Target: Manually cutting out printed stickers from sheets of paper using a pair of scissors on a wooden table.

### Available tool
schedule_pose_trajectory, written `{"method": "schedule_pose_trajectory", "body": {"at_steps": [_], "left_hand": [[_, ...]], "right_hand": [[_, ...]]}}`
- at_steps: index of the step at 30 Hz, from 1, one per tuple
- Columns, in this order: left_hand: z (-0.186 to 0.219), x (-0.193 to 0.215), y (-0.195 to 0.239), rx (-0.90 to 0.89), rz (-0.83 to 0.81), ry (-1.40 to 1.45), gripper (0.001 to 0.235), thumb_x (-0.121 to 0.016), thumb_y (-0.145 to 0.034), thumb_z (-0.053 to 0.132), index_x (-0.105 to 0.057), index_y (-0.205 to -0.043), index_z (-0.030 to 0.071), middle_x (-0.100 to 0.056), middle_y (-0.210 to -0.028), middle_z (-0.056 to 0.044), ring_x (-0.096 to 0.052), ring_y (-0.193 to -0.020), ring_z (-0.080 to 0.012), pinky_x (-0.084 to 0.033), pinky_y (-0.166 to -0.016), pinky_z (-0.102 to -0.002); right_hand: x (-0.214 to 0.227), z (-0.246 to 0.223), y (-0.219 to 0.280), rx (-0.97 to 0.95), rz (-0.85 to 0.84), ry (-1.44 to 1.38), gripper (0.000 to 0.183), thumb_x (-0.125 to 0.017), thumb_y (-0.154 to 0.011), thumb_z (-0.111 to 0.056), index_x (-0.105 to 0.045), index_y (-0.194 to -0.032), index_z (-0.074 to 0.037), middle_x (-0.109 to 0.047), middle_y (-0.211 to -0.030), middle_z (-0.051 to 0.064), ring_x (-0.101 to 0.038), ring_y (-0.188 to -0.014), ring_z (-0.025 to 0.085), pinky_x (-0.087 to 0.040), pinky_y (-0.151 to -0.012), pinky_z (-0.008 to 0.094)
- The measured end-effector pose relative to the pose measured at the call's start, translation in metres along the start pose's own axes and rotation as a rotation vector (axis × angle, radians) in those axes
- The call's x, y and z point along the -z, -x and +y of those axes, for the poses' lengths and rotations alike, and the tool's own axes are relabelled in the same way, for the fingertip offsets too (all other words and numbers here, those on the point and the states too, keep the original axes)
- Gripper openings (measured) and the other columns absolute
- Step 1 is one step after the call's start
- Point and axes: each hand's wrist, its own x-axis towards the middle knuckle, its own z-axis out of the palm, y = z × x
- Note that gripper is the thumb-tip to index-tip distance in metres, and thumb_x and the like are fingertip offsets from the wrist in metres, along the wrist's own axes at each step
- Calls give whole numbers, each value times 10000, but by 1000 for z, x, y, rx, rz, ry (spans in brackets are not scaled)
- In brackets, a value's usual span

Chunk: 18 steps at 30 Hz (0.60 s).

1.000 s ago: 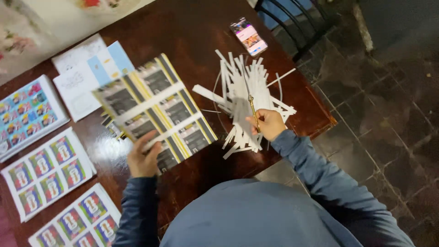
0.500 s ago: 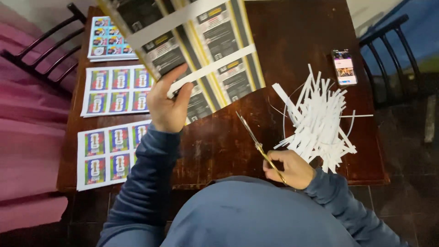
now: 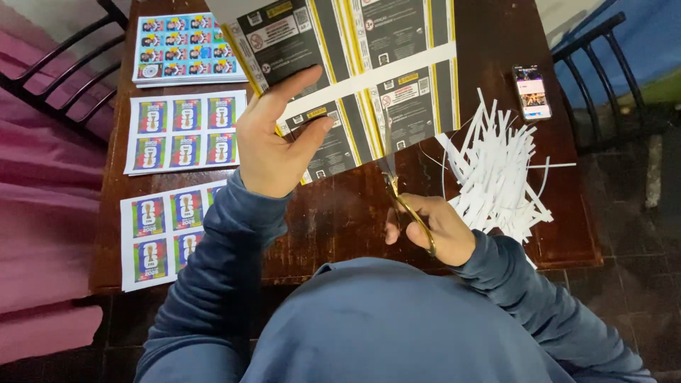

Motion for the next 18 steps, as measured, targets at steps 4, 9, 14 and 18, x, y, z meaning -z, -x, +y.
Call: {"method": "schedule_pose_trajectory", "body": {"at_steps": [4,9,14,18], "left_hand": [[0,-3,-2,2,-17,9,521,-833,-914,-44,-642,-1392,37,-699,-1317,-140,-689,-1213,-233,-551,-1063,-327],[-2,-7,-3,-21,-21,-1,526,-837,-917,-38,-639,-1395,53,-693,-1302,-129,-701,-1185,-228,-577,-1026,-324],[1,-8,-3,-29,-33,-3,526,-836,-921,-40,-639,-1399,56,-688,-1310,-130,-702,-1188,-234,-578,-1025,-327],[4,-7,-4,4,-38,-7,523,-837,-914,-32,-643,-1391,60,-697,-1289,-128,-710,-1159,-224,-582,-1005,-323]], "right_hand": [[1,-3,1,3,16,54,676,-576,-956,-683,-670,-949,-13,-687,-911,60,-709,-863,170,-580,-820,328],[1,-4,1,15,13,45,697,-575,-951,-695,-660,-947,-3,-677,-908,71,-708,-859,185,-586,-816,340],[3,-2,2,20,12,41,693,-573,-951,-693,-661,-949,-6,-681,-907,69,-719,-857,182,-594,-814,336],[4,-5,1,23,1,32,682,-575,-959,-684,-659,-951,-8,-680,-909,69,-713,-859,182,-587,-815,334]]}}
